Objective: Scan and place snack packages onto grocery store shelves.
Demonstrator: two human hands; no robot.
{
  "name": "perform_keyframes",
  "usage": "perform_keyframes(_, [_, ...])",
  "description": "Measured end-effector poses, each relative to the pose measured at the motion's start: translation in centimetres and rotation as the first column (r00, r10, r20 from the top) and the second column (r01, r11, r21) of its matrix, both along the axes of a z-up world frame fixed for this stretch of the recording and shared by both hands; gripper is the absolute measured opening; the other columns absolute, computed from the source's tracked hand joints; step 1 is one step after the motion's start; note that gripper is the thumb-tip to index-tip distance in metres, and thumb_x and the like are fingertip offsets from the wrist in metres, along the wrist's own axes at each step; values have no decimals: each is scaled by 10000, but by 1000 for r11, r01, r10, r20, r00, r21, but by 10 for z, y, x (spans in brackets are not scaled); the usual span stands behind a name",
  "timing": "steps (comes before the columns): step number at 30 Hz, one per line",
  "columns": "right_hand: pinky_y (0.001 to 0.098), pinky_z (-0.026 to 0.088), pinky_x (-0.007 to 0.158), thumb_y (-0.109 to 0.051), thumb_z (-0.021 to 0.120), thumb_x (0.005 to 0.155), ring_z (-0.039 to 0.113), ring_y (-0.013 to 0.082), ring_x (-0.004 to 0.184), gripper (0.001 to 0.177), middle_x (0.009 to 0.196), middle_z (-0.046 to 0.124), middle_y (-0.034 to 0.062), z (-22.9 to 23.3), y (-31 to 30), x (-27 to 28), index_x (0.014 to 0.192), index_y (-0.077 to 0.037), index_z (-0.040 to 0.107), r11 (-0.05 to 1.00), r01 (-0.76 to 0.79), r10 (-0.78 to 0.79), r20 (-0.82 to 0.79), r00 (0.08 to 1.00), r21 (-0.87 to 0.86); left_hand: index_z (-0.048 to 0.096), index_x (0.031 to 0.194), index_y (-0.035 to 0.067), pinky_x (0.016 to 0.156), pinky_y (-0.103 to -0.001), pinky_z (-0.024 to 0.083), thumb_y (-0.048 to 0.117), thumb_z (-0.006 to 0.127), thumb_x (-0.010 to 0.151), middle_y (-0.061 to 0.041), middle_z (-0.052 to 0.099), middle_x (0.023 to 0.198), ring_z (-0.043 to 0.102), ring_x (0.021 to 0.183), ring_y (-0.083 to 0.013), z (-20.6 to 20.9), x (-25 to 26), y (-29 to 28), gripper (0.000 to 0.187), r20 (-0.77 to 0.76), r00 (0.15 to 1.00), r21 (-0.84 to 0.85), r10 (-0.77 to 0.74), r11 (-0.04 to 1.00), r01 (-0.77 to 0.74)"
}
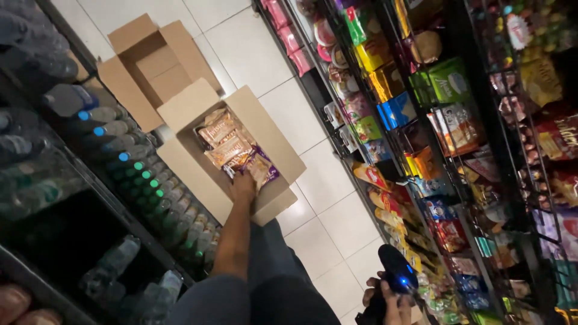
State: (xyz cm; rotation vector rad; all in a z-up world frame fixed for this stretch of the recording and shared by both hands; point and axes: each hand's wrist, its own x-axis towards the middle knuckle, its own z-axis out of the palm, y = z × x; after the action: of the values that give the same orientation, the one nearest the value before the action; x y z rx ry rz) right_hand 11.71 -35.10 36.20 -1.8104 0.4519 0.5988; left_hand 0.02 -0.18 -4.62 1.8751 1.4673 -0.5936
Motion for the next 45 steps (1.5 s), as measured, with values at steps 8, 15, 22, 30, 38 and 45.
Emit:
perform_keyframes(8, [319, 492, 537, -135, 618, 920, 625, 176, 624, 420, 894, 714, 186, 60, 49, 10, 1315, -5, 553, 979, -138, 169, 230, 958, -147, 620, 1281, 125, 955, -477, 549, 176, 628, 910, -196, 653, 1272, 650, 1159, -372, -46, -14, 9, 375, 184, 982, 15, 36, 999, -40])
perform_keyframes(15, [337, 507, 930, -212, 754, 925, 652, 183, 1021, 422, 1099, 704, 104, 200, 11, 73, 1275, -13, 629, 713, 76, 545, 619, 566, -697, 688, 1116, 92, 934, -549, 469, 392, 759, 678, -197, 674, 1175, 594, 1115, -428, 14, -8, 28, 536, 296, 851, 324, -433, 884, 337])
perform_keyframes(22, [438, 537, 848, -211, 764, 861, 706, 395, 995, 650, 1105, 685, 265, 343, 69, 132, 1391, 33, 478, 525, 138, 662, 505, 554, -840, 705, 1016, 29, 887, -519, 570, 475, 510, 925, -250, 734, 991, 711, 967, -416, 38, 16, 23, 495, 352, 705, 33, -616, 761, 648])
perform_keyframes(30, [509, 515, 789, -250, 693, 1057, 671, 471, 936, 423, 1032, 673, 302, 342, 100, 228, 1315, 26, 501, 473, 123, 782, 480, 398, -872, 734, 919, 25, 828, -518, 570, 528, 435, 945, -237, 745, 910, 720, 926, -413, 41, -9, 16, 586, 477, 749, -23, -461, 845, 535])
perform_keyframes(38, [559, 481, 898, -308, 634, 1040, 590, 529, 1100, 503, 1229, 629, 340, 332, 91, 285, 1409, 15, 522, 350, 61, 893, 352, 278, -935, 759, 906, -9, 710, -414, 598, 562, 584, 886, -159, 794, 792, 781, 773, -293, 39, -43, 36, 598, 590, 789, -232, -172, 900, 369])
perform_keyframes(45, [530, 442, 1014, -330, 606, 1016, 538, 505, 1226, 534, 1353, 569, 334, 317, 79, 293, 1430, -2, 523, 354, 14, 879, 338, 337, -935, 754, 1023, 21, 763, -381, 603, 537, 641, 933, -164, 801, 905, 763, 861, -252, 52, -28, 46, 536, 446, 826, -223, -344, 851, 475])
